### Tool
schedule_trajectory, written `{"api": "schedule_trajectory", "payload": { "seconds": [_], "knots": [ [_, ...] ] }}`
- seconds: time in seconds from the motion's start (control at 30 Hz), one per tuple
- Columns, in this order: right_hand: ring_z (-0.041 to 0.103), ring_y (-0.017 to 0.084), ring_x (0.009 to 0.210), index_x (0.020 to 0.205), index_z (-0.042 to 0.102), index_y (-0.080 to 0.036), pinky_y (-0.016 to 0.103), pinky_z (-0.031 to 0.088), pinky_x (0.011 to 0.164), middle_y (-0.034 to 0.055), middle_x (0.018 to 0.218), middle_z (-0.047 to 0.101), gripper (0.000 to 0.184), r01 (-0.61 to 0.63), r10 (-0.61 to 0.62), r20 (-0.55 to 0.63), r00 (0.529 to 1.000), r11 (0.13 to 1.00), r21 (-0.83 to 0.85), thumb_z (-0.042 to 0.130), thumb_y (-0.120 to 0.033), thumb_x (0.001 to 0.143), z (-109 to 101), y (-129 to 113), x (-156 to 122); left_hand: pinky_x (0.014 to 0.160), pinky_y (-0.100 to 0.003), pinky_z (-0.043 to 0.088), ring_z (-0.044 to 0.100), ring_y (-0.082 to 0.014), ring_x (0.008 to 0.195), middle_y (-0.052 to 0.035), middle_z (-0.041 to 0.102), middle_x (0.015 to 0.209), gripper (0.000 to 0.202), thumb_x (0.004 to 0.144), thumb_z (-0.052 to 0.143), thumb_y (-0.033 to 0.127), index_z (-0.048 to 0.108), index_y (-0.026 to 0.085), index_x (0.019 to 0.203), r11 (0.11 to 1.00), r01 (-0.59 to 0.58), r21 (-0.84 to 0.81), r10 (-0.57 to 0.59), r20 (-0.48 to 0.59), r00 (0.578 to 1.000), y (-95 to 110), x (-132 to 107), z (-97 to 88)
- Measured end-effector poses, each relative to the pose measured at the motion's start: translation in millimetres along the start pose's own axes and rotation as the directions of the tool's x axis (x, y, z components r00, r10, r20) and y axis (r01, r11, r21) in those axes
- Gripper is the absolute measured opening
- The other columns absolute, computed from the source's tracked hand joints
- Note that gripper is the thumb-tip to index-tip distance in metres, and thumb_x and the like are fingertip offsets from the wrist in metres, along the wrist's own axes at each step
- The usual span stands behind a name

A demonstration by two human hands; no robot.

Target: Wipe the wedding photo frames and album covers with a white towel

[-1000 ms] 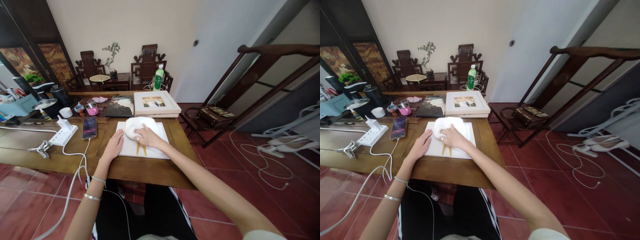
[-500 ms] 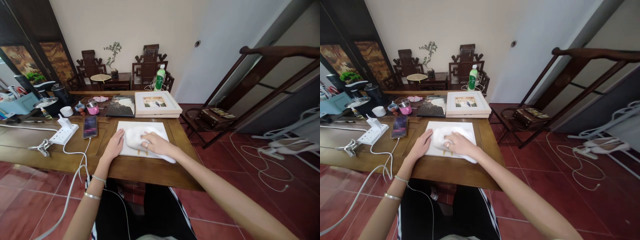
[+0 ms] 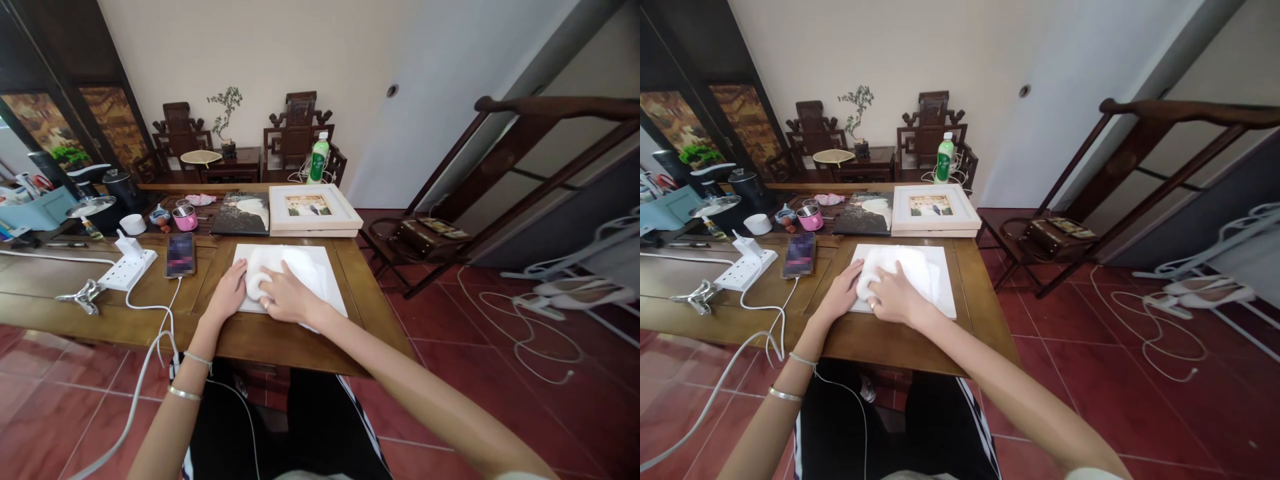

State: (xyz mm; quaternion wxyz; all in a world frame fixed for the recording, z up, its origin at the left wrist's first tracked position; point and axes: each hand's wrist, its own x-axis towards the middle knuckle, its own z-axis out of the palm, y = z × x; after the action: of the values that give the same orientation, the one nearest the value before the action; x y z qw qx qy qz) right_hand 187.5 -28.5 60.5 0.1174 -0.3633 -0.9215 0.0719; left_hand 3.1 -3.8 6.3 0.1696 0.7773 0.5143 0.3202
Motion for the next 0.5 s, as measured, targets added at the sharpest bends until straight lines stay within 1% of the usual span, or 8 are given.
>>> {"api": "schedule_trajectory", "payload": {
  "seconds": [0.07, 0.13, 0.17, 0.23, 0.27, 0.33, 0.43, 0.5],
  "knots": [
    [0.051, 0.033, 0.117, 0.085, 0.066, -0.014, 0.059, 0.023, 0.104, 0.0188, 0.108, 0.065, 0.022, 0.072, -0.072, 0.024, 0.997, 0.997, 0.021, 0.045, -0.020, 0.081, -5.1, -13.9, -23.4, 0.115, -0.044, 0.028, 0.038, -0.0233, 0.136, -0.0106, 0.047, 0.143, 0.046, 0.088, 0.037, 0.021, 0.054, 0.014, 0.130, 1.000, 0.002, -0.001, -0.002, -0.003, 1.000, -0.8, -0.6, 0.5],
    [0.057, 0.030, 0.108, 0.079, 0.065, -0.017, 0.055, 0.027, 0.102, 0.0151, 0.104, 0.067, 0.018, 0.122, -0.125, 0.041, 0.991, 0.991, 0.059, 0.047, -0.019, 0.079, -11.8, -24.2, -41.1, 0.115, -0.043, 0.028, 0.038, -0.0229, 0.136, -0.0114, 0.047, 0.143, 0.046, 0.089, 0.036, 0.022, 0.055, 0.013, 0.129, 1.000, 0.002, -0.001, -0.002, -0.008, 1.000, -1.4, -1.0, 1.0],
    [0.060, 0.028, 0.101, 0.077, 0.064, -0.018, 0.052, 0.030, 0.101, 0.0132, 0.100, 0.068, 0.017, 0.135, -0.139, 0.052, 0.989, 0.988, 0.073, 0.048, -0.019, 0.078, -15.0, -26.9, -46.9, 0.115, -0.043, 0.028, 0.038, -0.0229, 0.136, -0.0124, 0.047, 0.143, 0.046, 0.089, 0.036, 0.022, 0.055, 0.011, 0.129, 1.000, 0.004, 0.001, -0.004, -0.009, 1.000, -1.6, -1.0, 1.2],
    [0.063, 0.026, 0.087, 0.075, 0.064, -0.019, 0.046, 0.036, 0.096, 0.0102, 0.088, 0.069, 0.016, 0.116, -0.122, 0.076, 0.990, 0.990, 0.080, 0.048, -0.020, 0.078, -20.2, -25.3, -51.6, 0.115, -0.042, 0.028, 0.038, -0.0233, 0.136, -0.0145, 0.047, 0.142, 0.046, 0.088, 0.036, 0.023, 0.055, 0.009, 0.128, 1.000, 0.010, 0.005, -0.010, -0.010, 1.000, -2.0, -0.7, 1.5],
    [0.063, 0.026, 0.083, 0.074, 0.064, -0.019, 0.043, 0.038, 0.092, 0.0093, 0.082, 0.069, 0.017, 0.085, -0.091, 0.085, 0.992, 0.993, 0.076, 0.048, -0.021, 0.079, -21.8, -20.6, -50.6, 0.115, -0.043, 0.028, 0.038, -0.0234, 0.136, -0.0149, 0.047, 0.142, 0.047, 0.088, 0.036, 0.023, 0.055, 0.008, 0.128, 1.000, 0.011, 0.007, -0.011, -0.009, 1.000, -2.2, -0.4, 1.7],
    [0.063, 0.028, 0.085, 0.075, 0.064, -0.018, 0.038, 0.040, 0.085, 0.0094, 0.076, 0.068, 0.019, -0.007, 0.001, 0.079, 0.997, 0.997, 0.072, 0.046, -0.022, 0.081, -23.0, -4.2, -43.0, 0.115, -0.043, 0.028, 0.039, -0.0237, 0.136, -0.0143, 0.048, 0.142, 0.047, 0.088, 0.036, 0.022, 0.055, 0.009, 0.128, 1.000, 0.010, 0.009, -0.010, -0.007, 1.000, -2.6, 0.1, 2.0],
    [0.061, 0.029, 0.094, 0.081, 0.065, -0.018, 0.033, 0.040, 0.078, 0.0105, 0.085, 0.069, 0.023, -0.147, 0.146, 0.017, 0.989, 0.985, 0.092, 0.043, -0.023, 0.084, -21.4, 29.1, -20.2, 0.115, -0.045, 0.027, 0.039, -0.0239, 0.136, -0.0125, 0.047, 0.142, 0.046, 0.088, 0.037, 0.022, 0.055, 0.012, 0.129, 1.000, 0.010, 0.009, -0.010, -0.011, 1.000, -3.4, 0.5, 2.6],
    [0.061, 0.028, 0.091, 0.085, 0.064, -0.017, 0.032, 0.040, 0.078, 0.0112, 0.089, 0.070, 0.026, -0.211, 0.214, -0.025, 0.977, 0.973, 0.097, 0.039, -0.024, 0.086, -19.1, 47.7, -0.1, 0.115, -0.044, 0.027, 0.039, -0.0234, 0.136, -0.0119, 0.048, 0.142, 0.046, 0.088, 0.037, 0.023, 0.056, 0.012, 0.129, 1.000, 0.009, 0.009, -0.009, -0.016, 1.000, -3.4, 0.6, 3.0]
  ]
}}
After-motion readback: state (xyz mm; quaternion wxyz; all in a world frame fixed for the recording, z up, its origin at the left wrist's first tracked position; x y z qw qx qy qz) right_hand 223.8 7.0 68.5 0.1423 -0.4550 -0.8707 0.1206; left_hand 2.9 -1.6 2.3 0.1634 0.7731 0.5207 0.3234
